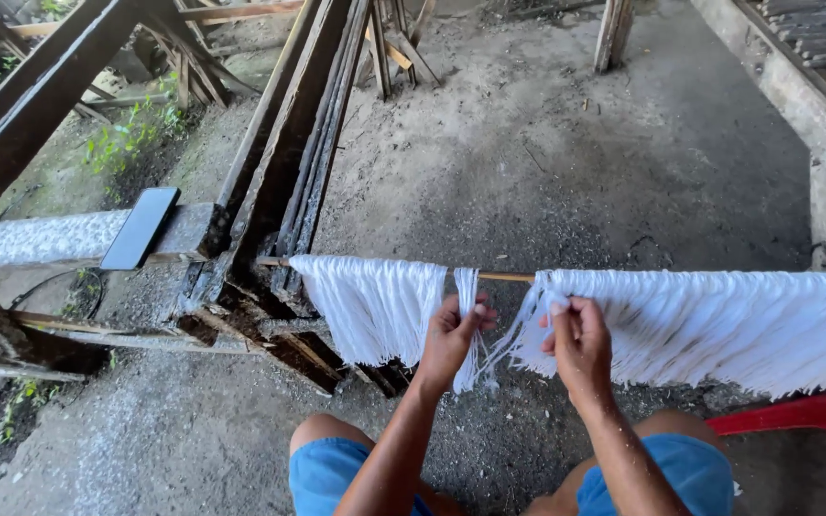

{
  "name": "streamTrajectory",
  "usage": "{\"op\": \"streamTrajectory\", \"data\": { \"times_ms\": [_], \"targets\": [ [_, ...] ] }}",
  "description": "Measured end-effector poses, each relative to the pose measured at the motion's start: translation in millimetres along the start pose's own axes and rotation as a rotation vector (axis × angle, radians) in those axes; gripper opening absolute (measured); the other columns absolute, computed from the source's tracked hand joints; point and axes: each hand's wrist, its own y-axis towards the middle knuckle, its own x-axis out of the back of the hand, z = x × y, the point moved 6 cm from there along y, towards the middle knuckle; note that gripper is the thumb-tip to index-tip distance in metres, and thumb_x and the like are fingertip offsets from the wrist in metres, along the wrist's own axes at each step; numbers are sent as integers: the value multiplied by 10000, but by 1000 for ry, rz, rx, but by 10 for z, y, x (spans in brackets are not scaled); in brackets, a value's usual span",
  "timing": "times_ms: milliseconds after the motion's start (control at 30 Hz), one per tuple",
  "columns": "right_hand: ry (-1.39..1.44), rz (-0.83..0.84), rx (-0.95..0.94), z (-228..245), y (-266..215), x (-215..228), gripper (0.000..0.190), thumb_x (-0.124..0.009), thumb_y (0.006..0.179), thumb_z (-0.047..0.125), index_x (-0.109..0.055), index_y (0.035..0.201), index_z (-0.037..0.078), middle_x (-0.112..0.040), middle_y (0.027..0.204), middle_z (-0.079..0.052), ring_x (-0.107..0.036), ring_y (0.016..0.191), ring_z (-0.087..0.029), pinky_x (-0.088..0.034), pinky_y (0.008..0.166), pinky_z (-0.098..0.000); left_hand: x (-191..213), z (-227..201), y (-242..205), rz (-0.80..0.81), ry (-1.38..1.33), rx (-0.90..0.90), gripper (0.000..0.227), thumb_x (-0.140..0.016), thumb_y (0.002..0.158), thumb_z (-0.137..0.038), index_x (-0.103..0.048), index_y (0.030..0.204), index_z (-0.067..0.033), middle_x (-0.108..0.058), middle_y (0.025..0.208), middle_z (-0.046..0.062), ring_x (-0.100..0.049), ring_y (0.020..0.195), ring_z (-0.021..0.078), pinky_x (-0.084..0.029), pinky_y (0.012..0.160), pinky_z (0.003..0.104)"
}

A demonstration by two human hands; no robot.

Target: Manually separating bundles of white threads hanging from a wooden rod in a workshop.

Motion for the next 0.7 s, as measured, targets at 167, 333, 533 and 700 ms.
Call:
{"op": "streamTrajectory", "data": {
  "times_ms": [167,333,533,700],
  "targets": [
    [-280,-161,322,322,-270,162,248,-595,1059,141,-579,1268,9,-692,1125,-205,-706,703,-275,-583,615,-393,12,152,110,65,-11,-28,303,-573,1098,-194,-621,1255,61,-751,966,214,-742,868,224,-583,872,368],
    [-265,74,452,393,-329,-149,188,-620,1000,65,-696,1171,44,-749,1077,-170,-761,946,-367,-654,738,-457,130,495,-194,177,128,-74,246,-529,1117,-164,-664,1169,35,-742,892,229,-758,777,283,-624,790,430],
    [-108,525,127,77,-281,-756,430,-521,1021,283,-566,1368,34,-659,1395,-179,-644,1311,-294,-529,1106,-399,228,986,-964,322,172,95,335,-437,1116,-388,-632,1004,-140,-686,823,34,-673,709,159,-578,624,309],
    [49,549,-162,-118,-407,-843,227,-579,1002,202,-641,1134,28,-819,1021,-173,-814,963,-287,-664,867,-394,387,1000,-1054,348,448,111,462,-534,1020,-541,-642,1056,-93,-675,935,76,-668,861,227,-572,717,372]
  ]
}}
